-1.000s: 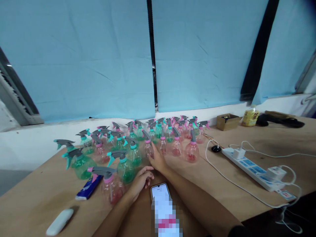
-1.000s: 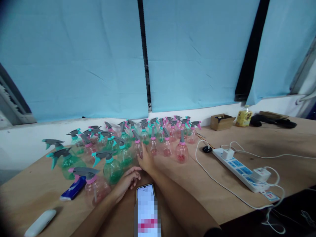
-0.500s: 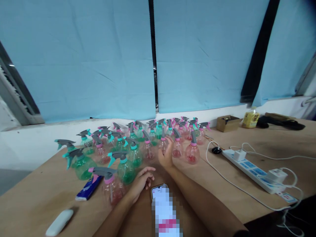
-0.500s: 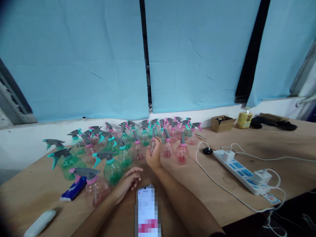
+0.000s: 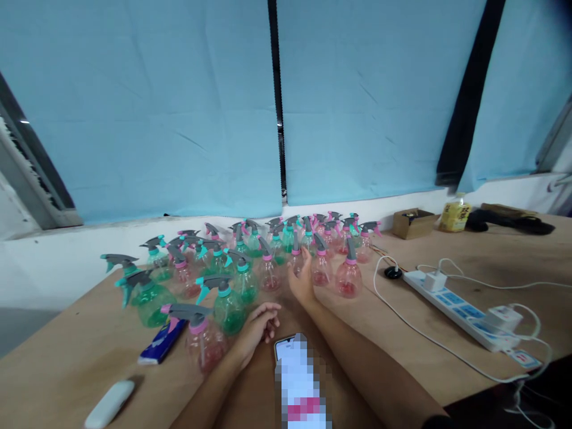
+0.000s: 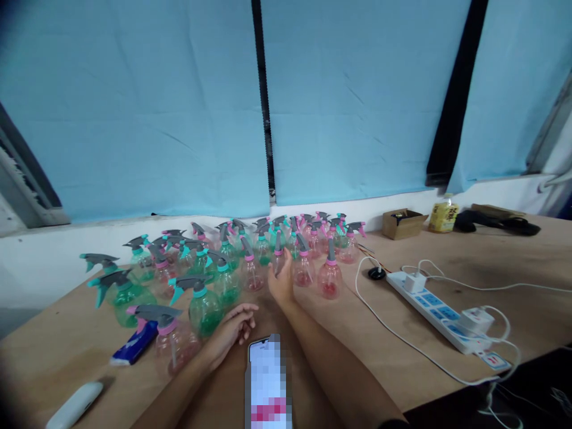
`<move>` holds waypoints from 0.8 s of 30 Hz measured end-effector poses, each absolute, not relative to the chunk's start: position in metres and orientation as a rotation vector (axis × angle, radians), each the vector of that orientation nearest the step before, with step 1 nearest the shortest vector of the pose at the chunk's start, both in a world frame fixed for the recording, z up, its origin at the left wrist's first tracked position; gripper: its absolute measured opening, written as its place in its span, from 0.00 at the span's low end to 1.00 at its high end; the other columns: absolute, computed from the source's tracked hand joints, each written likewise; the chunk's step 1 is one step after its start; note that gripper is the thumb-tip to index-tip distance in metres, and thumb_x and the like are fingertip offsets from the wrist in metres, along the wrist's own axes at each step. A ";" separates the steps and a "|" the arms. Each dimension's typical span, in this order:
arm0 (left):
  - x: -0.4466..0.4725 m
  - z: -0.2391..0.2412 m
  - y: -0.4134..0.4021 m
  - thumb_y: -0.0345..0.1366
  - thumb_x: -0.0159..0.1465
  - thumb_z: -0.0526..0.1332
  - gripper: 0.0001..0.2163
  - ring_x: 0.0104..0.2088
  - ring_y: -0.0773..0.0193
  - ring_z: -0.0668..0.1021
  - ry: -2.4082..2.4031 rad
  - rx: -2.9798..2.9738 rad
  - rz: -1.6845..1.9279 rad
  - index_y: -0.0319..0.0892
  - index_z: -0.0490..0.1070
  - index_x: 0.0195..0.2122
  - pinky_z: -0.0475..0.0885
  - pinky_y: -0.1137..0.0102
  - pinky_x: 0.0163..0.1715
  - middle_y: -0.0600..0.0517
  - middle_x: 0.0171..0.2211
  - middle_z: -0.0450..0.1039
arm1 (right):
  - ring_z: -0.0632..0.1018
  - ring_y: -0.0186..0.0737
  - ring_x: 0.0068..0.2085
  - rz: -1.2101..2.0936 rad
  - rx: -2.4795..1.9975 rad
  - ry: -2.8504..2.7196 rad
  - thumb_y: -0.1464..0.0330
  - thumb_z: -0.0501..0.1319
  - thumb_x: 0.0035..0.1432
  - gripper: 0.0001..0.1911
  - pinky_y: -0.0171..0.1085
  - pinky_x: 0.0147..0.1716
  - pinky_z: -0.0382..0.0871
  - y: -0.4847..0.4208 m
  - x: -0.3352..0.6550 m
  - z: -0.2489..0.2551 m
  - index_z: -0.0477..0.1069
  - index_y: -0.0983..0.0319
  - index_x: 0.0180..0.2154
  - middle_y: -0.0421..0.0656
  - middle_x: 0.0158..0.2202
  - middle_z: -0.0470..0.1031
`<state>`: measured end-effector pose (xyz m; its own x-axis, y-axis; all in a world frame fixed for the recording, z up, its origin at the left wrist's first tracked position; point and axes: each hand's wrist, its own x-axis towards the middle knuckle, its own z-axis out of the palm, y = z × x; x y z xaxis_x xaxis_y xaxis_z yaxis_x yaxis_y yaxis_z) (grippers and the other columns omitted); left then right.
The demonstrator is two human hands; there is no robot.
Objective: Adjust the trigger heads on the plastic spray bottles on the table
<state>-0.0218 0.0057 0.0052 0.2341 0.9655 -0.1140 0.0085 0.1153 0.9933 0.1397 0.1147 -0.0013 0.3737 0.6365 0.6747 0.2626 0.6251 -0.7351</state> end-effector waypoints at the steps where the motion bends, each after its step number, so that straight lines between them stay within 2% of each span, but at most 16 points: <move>1: -0.022 0.005 0.006 0.40 0.57 0.60 0.13 0.18 0.72 0.68 1.081 1.224 0.955 0.41 0.71 0.42 0.55 0.77 0.16 0.56 0.25 0.70 | 0.62 0.47 0.65 0.282 -0.925 -1.211 0.66 0.57 0.60 0.33 0.50 0.63 0.55 0.115 0.140 -0.002 0.50 0.63 0.63 0.56 0.63 0.59; 8: -0.021 0.008 0.002 0.41 0.58 0.61 0.13 0.19 0.71 0.70 1.043 1.188 0.948 0.41 0.71 0.42 0.57 0.77 0.17 0.55 0.25 0.71 | 0.67 0.48 0.58 0.201 -0.995 -1.257 0.69 0.56 0.58 0.28 0.50 0.58 0.59 0.112 0.141 0.001 0.55 0.61 0.60 0.53 0.56 0.66; 13: -0.021 0.006 0.003 0.41 0.59 0.60 0.13 0.19 0.72 0.70 1.043 1.188 0.954 0.41 0.70 0.43 0.57 0.77 0.17 0.55 0.25 0.71 | 0.69 0.50 0.54 0.129 -1.106 -1.241 0.71 0.59 0.51 0.35 0.53 0.57 0.56 0.102 0.141 0.007 0.54 0.61 0.61 0.51 0.52 0.69; 17: -0.022 0.005 0.004 0.41 0.59 0.60 0.14 0.19 0.72 0.70 1.049 1.194 0.951 0.41 0.70 0.43 0.56 0.77 0.16 0.56 0.25 0.71 | 0.72 0.50 0.48 0.099 -1.195 -1.196 0.66 0.62 0.52 0.36 0.54 0.55 0.54 0.094 0.140 0.015 0.54 0.63 0.61 0.49 0.45 0.72; 21: -0.021 0.006 0.004 0.42 0.58 0.60 0.14 0.18 0.72 0.69 1.053 1.185 0.953 0.41 0.70 0.43 0.55 0.77 0.16 0.55 0.25 0.71 | 0.72 0.43 0.37 0.200 -1.162 -1.173 0.60 0.61 0.55 0.29 0.46 0.48 0.62 0.096 0.141 0.023 0.63 0.63 0.57 0.42 0.35 0.73; 24: -0.021 0.009 0.002 0.42 0.58 0.61 0.14 0.18 0.72 0.69 1.058 1.173 0.959 0.42 0.70 0.42 0.55 0.77 0.16 0.56 0.25 0.71 | 0.70 0.37 0.32 0.359 -1.027 -1.237 0.64 0.60 0.53 0.25 0.37 0.38 0.65 0.099 0.140 0.025 0.67 0.62 0.53 0.39 0.32 0.70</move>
<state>-0.0209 0.0024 0.0088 0.2398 0.9619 -0.1313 -0.0367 0.1442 0.9889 0.1405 0.0988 0.0252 0.3420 0.7213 0.6023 0.2864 0.5305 -0.7978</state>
